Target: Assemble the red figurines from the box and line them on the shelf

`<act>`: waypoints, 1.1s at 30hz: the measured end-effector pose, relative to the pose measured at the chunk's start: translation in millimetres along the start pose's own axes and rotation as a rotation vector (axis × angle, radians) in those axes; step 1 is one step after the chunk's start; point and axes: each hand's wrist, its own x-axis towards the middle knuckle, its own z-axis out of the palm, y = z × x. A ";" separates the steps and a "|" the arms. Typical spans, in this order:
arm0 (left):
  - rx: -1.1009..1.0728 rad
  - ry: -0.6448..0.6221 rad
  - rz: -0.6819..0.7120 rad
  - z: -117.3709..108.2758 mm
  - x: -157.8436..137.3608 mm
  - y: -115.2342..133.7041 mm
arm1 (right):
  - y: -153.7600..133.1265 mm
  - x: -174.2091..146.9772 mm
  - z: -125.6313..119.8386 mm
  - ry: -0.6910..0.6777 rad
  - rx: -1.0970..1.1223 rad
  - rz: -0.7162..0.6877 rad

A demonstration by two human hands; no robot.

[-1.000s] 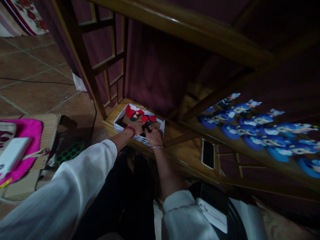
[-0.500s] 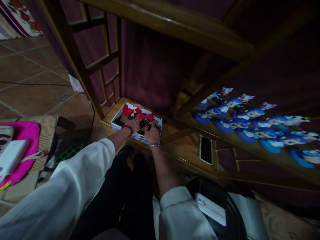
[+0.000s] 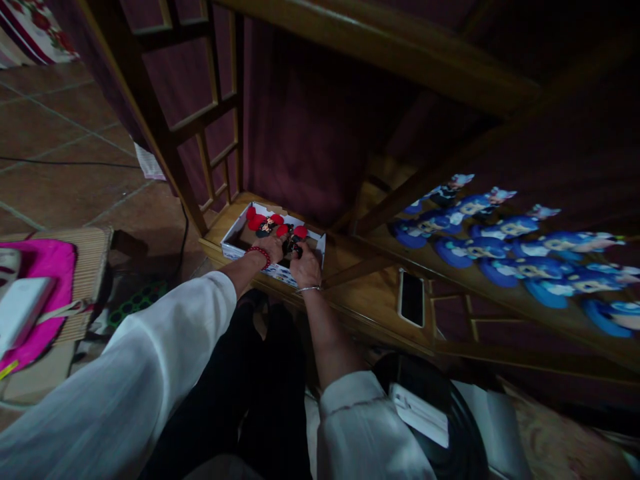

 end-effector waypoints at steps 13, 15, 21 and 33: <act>-0.041 0.013 -0.153 2.8 -1.9 -6.2 | -2.9 -5.0 -3.4 0.009 -0.009 -0.019; -0.044 0.019 -0.149 3.3 -1.9 -6.7 | -4.5 -5.8 -5.2 -0.010 -0.021 0.008; -0.048 0.073 -0.130 0.4 -6.6 -4.9 | -5.9 -6.4 -6.1 -0.041 -0.030 0.038; 0.000 0.133 -0.112 -1.6 -16.3 -1.7 | -3.7 -6.4 -7.3 -0.070 -0.008 0.029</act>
